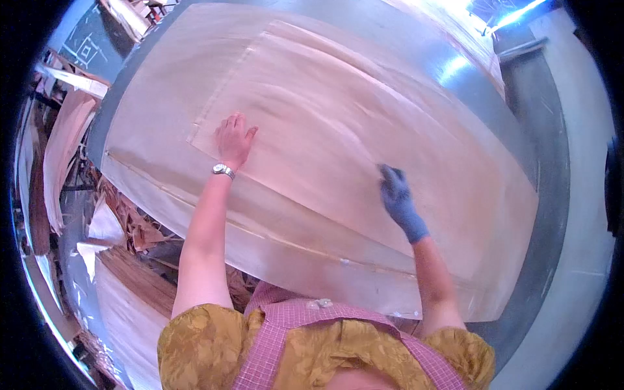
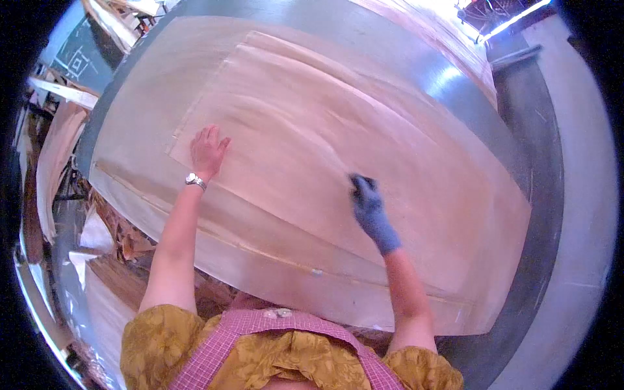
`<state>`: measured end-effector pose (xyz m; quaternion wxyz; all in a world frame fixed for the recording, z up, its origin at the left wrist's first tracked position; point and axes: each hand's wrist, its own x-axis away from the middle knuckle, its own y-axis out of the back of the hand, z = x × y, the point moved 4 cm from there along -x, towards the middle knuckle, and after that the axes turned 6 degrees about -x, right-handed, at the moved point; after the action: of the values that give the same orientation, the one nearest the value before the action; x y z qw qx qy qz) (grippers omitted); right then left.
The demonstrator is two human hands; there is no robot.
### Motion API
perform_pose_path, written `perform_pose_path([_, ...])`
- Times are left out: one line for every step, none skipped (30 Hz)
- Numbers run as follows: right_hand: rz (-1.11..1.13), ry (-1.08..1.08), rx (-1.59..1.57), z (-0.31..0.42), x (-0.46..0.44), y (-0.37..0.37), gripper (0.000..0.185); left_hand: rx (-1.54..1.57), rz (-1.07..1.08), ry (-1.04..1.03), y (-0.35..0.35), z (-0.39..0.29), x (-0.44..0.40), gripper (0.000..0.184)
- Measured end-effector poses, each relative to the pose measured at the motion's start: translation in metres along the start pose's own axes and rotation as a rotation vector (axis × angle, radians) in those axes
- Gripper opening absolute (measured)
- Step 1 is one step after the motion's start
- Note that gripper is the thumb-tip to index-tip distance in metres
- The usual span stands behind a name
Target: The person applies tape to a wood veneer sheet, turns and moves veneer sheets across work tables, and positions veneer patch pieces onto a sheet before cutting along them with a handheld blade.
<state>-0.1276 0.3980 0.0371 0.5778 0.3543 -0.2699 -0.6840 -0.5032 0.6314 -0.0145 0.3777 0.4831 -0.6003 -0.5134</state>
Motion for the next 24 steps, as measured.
perform_pose_path([0.033, 0.054, -0.077, 0.030, -0.040, -0.032, 0.035, -0.046, -0.145, -0.033, 0.005, 0.007, -0.007, 0.052])
perform_pose_path([0.070, 0.106, -0.155, 0.060, -0.080, -0.064, 0.033, -0.093, -0.289, -0.064, 0.009, 0.017, -0.016, 0.049])
perform_pose_path([0.098, 0.183, -0.132, 0.094, -0.118, -0.089, 0.026, -0.143, -0.434, -0.096, 0.012, 0.027, -0.024, 0.046])
perform_pose_path([0.139, 0.174, -0.103, 0.111, -0.149, -0.122, 0.024, -0.117, -0.391, -0.087, 0.004, 0.037, -0.031, 0.046])
perform_pose_path([0.178, 0.163, -0.074, 0.126, -0.177, -0.151, 0.022, -0.090, -0.347, -0.081, -0.006, 0.047, -0.039, 0.045])
perform_pose_path([0.289, 0.119, 0.003, 0.142, -0.205, -0.178, 0.024, -0.064, -0.301, -0.075, -0.014, 0.057, -0.046, 0.044])
perform_pose_path([0.398, 0.076, 0.080, 0.158, -0.230, -0.199, 0.026, -0.041, -0.278, -0.074, -0.011, 0.063, -0.053, 0.044])
perform_pose_path([0.433, 0.057, 0.163, 0.173, -0.253, -0.218, 0.027, -0.019, -0.252, -0.073, -0.004, 0.064, -0.058, 0.043])
perform_pose_path([0.470, 0.035, 0.247, 0.186, -0.272, -0.237, 0.029, 0.005, -0.222, -0.070, 0.001, 0.067, -0.063, 0.043])
perform_pose_path([0.508, 0.014, 0.331, 0.192, -0.286, -0.253, 0.031, 0.013, -0.241, -0.070, 0.004, 0.068, -0.067, 0.043])
perform_pose_path([0.499, 0.000, 0.323, 0.194, -0.294, -0.265, 0.032, 0.022, -0.262, -0.071, 0.006, 0.066, -0.072, 0.044])
perform_pose_path([0.491, -0.014, 0.316, 0.196, -0.301, -0.276, 0.033, 0.033, -0.282, -0.071, 0.005, 0.070, -0.078, 0.045])
perform_pose_path([0.483, -0.029, 0.312, 0.196, -0.305, -0.284, 0.035, 0.011, -0.303, -0.084, -0.001, 0.075, -0.085, 0.045])
perform_pose_path([0.491, -0.068, 0.327, 0.193, -0.306, -0.292, 0.035, -0.010, -0.323, -0.099, -0.008, 0.078, -0.091, 0.046])
perform_pose_path([0.502, -0.111, 0.343, 0.196, -0.305, -0.291, 0.035, -0.029, -0.340, -0.115, -0.009, 0.079, -0.095, 0.046])
perform_pose_path([0.512, -0.155, 0.360, 0.198, -0.305, -0.288, 0.036, -0.014, -0.335, -0.133, -0.010, 0.079, -0.098, 0.046])
perform_pose_path([0.506, -0.099, 0.385, 0.204, -0.305, -0.286, 0.036, 0.001, -0.330, -0.151, -0.011, 0.079, -0.101, 0.045])
perform_pose_path([0.501, -0.044, 0.408, 0.205, -0.306, -0.286, 0.035, 0.016, -0.323, -0.169, -0.013, 0.080, -0.103, 0.045])
perform_pose_path([0.493, 0.010, 0.431, 0.206, -0.303, -0.286, 0.035, 0.015, -0.302, -0.173, -0.017, 0.080, -0.104, 0.045])
perform_pose_path([0.494, -0.015, 0.416, 0.204, -0.303, -0.289, 0.035, 0.014, -0.282, -0.178, -0.019, 0.079, -0.106, 0.045])
perform_pose_path([0.496, -0.041, 0.400, 0.201, -0.307, -0.292, 0.035, 0.012, -0.261, -0.182, -0.020, 0.079, -0.108, 0.046])
perform_pose_path([0.499, -0.067, 0.383, 0.199, -0.311, -0.296, 0.035, -0.016, -0.239, -0.160, -0.021, 0.080, -0.109, 0.046])
perform_pose_path([0.486, -0.045, 0.361, 0.197, -0.314, -0.299, 0.035, -0.044, -0.214, -0.140, -0.023, 0.080, -0.110, 0.047])
perform_pose_path([0.475, -0.027, 0.337, 0.196, -0.316, -0.301, 0.035, -0.072, -0.185, -0.122, -0.027, 0.079, -0.111, 0.047])
